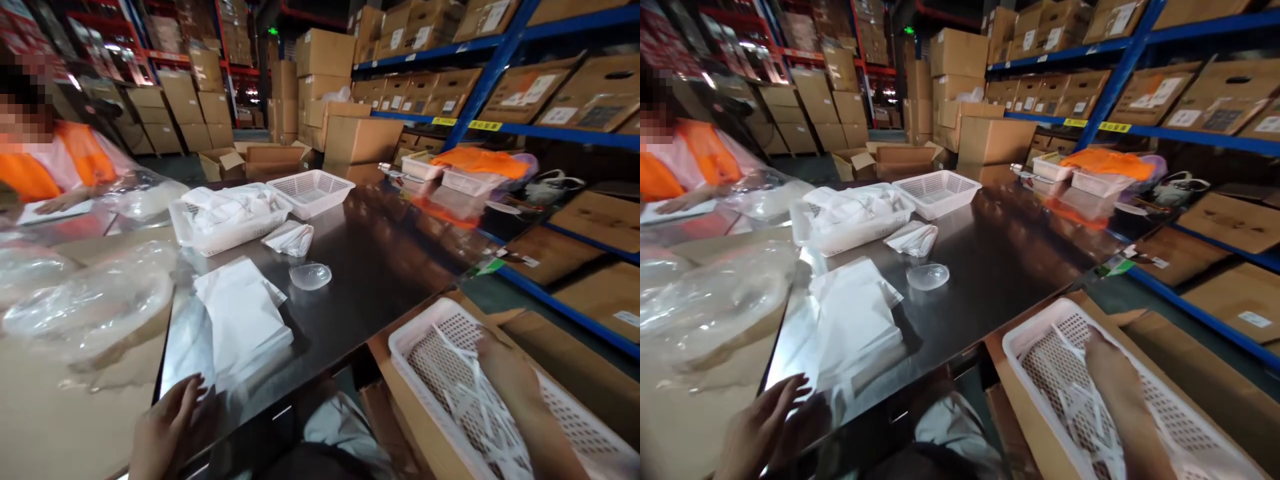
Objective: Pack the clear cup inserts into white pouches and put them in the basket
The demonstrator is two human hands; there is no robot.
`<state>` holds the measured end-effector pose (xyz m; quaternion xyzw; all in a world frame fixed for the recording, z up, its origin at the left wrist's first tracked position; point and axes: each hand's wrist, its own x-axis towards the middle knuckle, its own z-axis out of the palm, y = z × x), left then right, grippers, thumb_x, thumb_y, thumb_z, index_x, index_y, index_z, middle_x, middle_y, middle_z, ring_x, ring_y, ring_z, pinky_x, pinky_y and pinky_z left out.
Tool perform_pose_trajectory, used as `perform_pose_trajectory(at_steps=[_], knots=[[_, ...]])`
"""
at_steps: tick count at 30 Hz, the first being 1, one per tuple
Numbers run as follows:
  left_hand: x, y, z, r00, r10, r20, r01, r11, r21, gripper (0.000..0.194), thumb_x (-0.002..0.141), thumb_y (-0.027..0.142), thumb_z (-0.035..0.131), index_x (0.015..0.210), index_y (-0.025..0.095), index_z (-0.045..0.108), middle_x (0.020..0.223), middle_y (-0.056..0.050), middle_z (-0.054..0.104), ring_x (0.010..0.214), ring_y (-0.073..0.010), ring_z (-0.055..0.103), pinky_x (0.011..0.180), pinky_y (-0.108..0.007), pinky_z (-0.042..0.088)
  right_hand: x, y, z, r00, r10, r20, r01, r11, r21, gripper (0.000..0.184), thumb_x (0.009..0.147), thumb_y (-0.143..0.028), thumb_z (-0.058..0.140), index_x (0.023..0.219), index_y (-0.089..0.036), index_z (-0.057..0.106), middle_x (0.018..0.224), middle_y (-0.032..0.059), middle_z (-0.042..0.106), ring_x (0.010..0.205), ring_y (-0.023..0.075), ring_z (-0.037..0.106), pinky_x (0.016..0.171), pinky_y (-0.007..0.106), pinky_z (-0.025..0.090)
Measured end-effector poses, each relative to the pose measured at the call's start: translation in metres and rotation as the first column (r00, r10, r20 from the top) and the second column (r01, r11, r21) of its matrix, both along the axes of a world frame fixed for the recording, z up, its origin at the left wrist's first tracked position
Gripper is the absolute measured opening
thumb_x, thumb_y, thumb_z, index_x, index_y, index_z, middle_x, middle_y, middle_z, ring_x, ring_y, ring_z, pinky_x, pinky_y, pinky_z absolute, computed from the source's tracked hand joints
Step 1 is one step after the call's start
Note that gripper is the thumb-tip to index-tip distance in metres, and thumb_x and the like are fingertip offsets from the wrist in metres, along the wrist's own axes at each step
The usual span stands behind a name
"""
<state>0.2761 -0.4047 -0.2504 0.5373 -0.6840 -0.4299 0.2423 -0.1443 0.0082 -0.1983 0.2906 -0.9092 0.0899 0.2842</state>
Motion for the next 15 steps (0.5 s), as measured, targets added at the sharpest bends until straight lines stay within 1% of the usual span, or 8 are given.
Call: perform_pose_trajectory(at_steps=[1,2,3,4,6,9,13,15], knots=[[0.002,-0.006,0.002,0.993,-0.059,0.106,0.082,0.968,-0.237,0.04,0.08,0.049,0.062,0.11,0.023,0.066,0.103,-0.008,0.075,0.093,-0.0345,0.07,0.086,-0.049,0.056,0.004,-0.022,-0.001,0.997,0.076,-0.029,-0.076,0.997,0.02,0.046,0.097,-0.036,0.032,0.096,-0.013,0.073,0.073,0.0199,0.069,0.054,0.0272,0.065,0.051,0.042,0.052],[0.002,-0.011,0.005,0.975,-0.106,0.195,0.187,0.867,-0.462,0.046,0.08,0.043,0.064,0.121,0.023,0.062,0.118,-0.01,0.07,0.105,-0.0351,0.067,0.094,-0.05,0.052,0.009,-0.05,-0.002,0.977,0.208,-0.051,-0.207,0.978,0.033,0.042,0.097,-0.034,0.035,0.109,-0.013,0.07,0.089,0.0202,0.072,0.07,0.0282,0.07,0.062,0.043,0.057],[0.0,-0.016,0.008,0.937,-0.204,0.282,0.34,0.707,-0.62,0.048,0.084,0.037,0.061,0.129,0.022,0.058,0.132,-0.011,0.062,0.12,-0.0342,0.059,0.102,-0.049,0.047,0.015,-0.081,-0.003,0.923,0.38,-0.063,-0.378,0.925,0.046,0.038,0.097,-0.031,0.038,0.12,-0.014,0.065,0.104,0.0185,0.071,0.089,0.0273,0.07,0.076,0.043,0.058],[-0.004,-0.02,0.012,0.891,-0.281,0.357,0.454,0.517,-0.726,0.045,0.087,0.029,0.056,0.131,0.023,0.057,0.138,-0.011,0.058,0.128,-0.0322,0.052,0.107,-0.048,0.044,0.021,-0.114,-0.004,0.819,0.569,-0.067,-0.566,0.822,0.064,0.036,0.097,-0.028,0.043,0.127,-0.016,0.06,0.115,0.0156,0.068,0.104,0.0253,0.066,0.087,0.042,0.056],[-0.016,-0.027,0.017,0.794,-0.318,0.519,0.601,0.279,-0.749,0.052,0.087,0.012,0.048,0.137,0.023,0.052,0.148,-0.011,0.047,0.138,-0.0297,0.042,0.113,-0.05,0.035,0.036,-0.179,-0.008,0.519,0.85,-0.087,-0.841,0.526,0.126,0.038,0.095,-0.018,0.049,0.133,-0.021,0.054,0.129,0.0116,0.062,0.123,0.0227,0.056,0.097,0.041,0.052],[-0.031,-0.036,0.019,0.685,-0.347,0.641,0.709,0.112,-0.696,0.059,0.086,0.005,0.047,0.142,0.023,0.046,0.148,-0.009,0.047,0.14,-0.0268,0.039,0.115,-0.051,0.032,0.055,-0.254,-0.012,0.185,0.975,-0.126,-0.961,0.206,0.183,0.046,0.091,-0.008,0.05,0.133,-0.027,0.055,0.138,0.0098,0.056,0.133,0.0244,0.046,0.099,0.043,0.051],[-0.038,-0.044,0.012,0.655,-0.408,0.636,0.7,0.013,-0.714,0.044,0.094,0.009,0.044,0.136,0.019,0.052,0.142,-0.008,0.054,0.139,-0.0234,0.041,0.115,-0.048,0.035,0.071,-0.308,-0.014,-0.066,0.982,-0.177,-0.983,-0.033,0.181,0.036,0.089,-0.01,0.055,0.122,-0.024,0.062,0.127,0.011,0.064,0.126,0.0263,0.054,0.097,0.042,0.053],[-0.04,-0.048,0.01,0.662,-0.447,0.601,0.67,-0.007,-0.743,0.037,0.097,0.012,0.043,0.131,0.017,0.056,0.138,-0.008,0.058,0.137,-0.0225,0.043,0.114,-0.047,0.037,0.078,-0.321,-0.014,-0.118,0.972,-0.202,-0.985,-0.088,0.152,0.033,0.089,-0.011,0.057,0.118,-0.024,0.064,0.122,0.0115,0.066,0.122,0.0253,0.057,0.095,0.041,0.054]])
